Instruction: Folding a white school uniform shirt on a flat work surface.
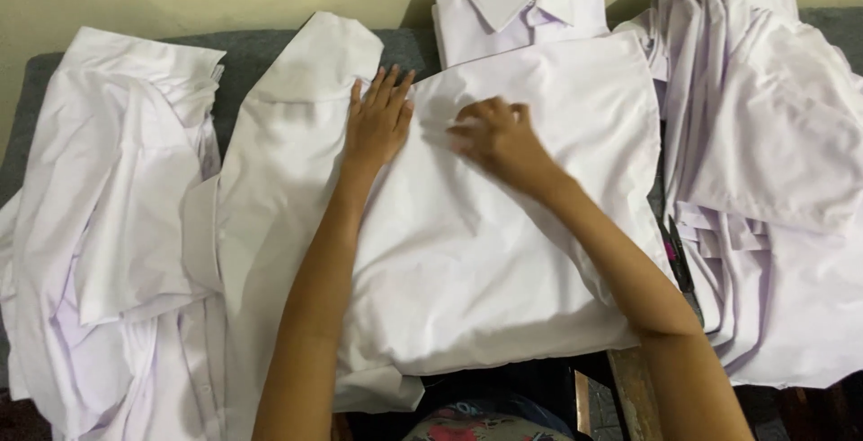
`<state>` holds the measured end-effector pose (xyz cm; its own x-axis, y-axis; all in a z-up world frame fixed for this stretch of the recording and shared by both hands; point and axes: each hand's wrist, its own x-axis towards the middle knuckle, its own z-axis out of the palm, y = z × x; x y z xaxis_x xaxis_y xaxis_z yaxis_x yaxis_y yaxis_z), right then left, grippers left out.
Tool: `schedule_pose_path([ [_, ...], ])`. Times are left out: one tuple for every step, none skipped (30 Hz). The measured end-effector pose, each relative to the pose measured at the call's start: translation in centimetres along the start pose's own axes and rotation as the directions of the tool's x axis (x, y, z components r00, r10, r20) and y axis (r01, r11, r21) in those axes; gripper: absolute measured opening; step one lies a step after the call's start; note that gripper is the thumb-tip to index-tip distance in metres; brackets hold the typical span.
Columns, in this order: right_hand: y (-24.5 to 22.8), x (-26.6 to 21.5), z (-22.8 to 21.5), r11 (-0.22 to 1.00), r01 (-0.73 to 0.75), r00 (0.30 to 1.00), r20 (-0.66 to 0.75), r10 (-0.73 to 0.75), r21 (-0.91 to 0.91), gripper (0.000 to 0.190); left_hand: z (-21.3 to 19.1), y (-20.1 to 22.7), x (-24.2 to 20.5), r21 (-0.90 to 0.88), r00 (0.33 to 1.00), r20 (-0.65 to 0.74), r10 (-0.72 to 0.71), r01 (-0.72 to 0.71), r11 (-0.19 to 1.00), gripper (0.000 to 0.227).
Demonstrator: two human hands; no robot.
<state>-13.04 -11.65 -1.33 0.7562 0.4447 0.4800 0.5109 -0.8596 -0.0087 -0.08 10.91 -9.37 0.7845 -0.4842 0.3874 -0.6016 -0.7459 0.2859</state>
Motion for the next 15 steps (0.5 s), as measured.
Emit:
schedule_pose_path([
  [-0.8, -0.1, 0.6, 1.0, 0.004, 1.0, 0.003, -0.004, 0.003, 0.027, 0.2, -0.1, 0.0, 0.0, 1.0, 0.0, -0.005, 0.005, 1.0, 0.05],
  [-1.5, -0.2, 1.2, 0.996, 0.024, 0.999, 0.032, -0.022, -0.089, 0.032, 0.4, -0.3, 0.1, -0.005, 1.0, 0.014, -0.012, 0.012, 1.0, 0.05],
  [-2.2, -0.3, 1.7, 0.982, 0.049, 0.997, 0.061, -0.039, -0.18, 0.04, 0.6, -0.4, 0.2, -0.01, 0.999, 0.025, -0.019, 0.019, 1.0, 0.051],
  [-2.3, -0.2, 1.8, 0.982, 0.055, 0.997, 0.063, -0.044, -0.178, 0.04, 0.5, -0.5, 0.2, -0.009, 0.999, 0.024, -0.025, 0.025, 1.0, 0.051],
  [-2.3, -0.2, 1.9, 0.974, 0.057, 0.998, 0.039, -0.05, -0.218, 0.038, 0.4, -0.6, 0.2, -0.031, 0.999, 0.039, -0.021, 0.022, 0.999, 0.051],
  [-2.3, -0.2, 1.9, 0.964, 0.058, 0.998, 0.016, -0.056, -0.258, 0.037, 0.4, -0.6, 0.2, -0.052, 0.998, 0.054, -0.017, 0.02, 0.998, 0.051],
  [-2.2, -0.3, 2.5, 0.964, 0.061, 0.998, 0.018, -0.059, -0.259, 0.037, 0.5, -0.6, 0.2, -0.054, 0.999, 0.051, -0.019, 0.022, 0.998, 0.051],
  [-2.0, -0.3, 3.0, 0.965, 0.046, 0.999, 0.011, -0.045, -0.258, 0.035, 0.5, -0.5, 0.1, -0.053, 0.999, 0.039, -0.023, 0.025, 0.998, 0.05],
  [-1.9, -0.5, 3.6, 0.966, 0.028, 1.0, 0.006, -0.028, -0.256, 0.034, 0.6, -0.4, 0.0, -0.052, 0.999, 0.03, -0.027, 0.028, 0.998, 0.05],
  [-2.0, -0.3, 4.2, 0.966, 0.029, 1.0, 0.008, -0.028, -0.256, 0.034, 0.6, -0.5, 0.1, -0.054, 0.999, 0.03, -0.028, 0.029, 0.998, 0.05],
  [-2.1, -0.2, 4.9, 0.961, 0.005, 1.0, 0.007, -0.004, -0.276, 0.026, 0.7, -0.5, 0.1, -0.041, 1.0, 0.018, -0.02, 0.021, 0.999, 0.049],
  [-2.2, 0.0, 5.5, 0.955, -0.018, 1.0, 0.005, 0.021, -0.295, 0.019, 0.7, -0.5, 0.0, -0.028, 1.0, 0.006, -0.012, 0.012, 1.0, 0.049],
  [-2.7, 0.2, 5.3, 0.956, -0.017, 1.0, 0.005, 0.02, -0.294, 0.019, 0.8, -0.5, 0.1, -0.027, 1.0, 0.006, -0.013, 0.013, 1.0, 0.049],
  [-3.2, 0.4, 5.2, 0.954, -0.063, 0.996, 0.042, 0.079, -0.292, 0.014, 0.9, -0.5, 0.1, -0.034, 1.0, -0.003, -0.009, 0.008, 0.999, 0.049],
  [-3.8, 0.8, 5.0, 0.951, -0.107, 0.988, 0.078, 0.135, -0.29, 0.01, 0.9, -0.6, 0.1, -0.039, 1.0, -0.013, -0.006, 0.005, 0.999, 0.049],
])
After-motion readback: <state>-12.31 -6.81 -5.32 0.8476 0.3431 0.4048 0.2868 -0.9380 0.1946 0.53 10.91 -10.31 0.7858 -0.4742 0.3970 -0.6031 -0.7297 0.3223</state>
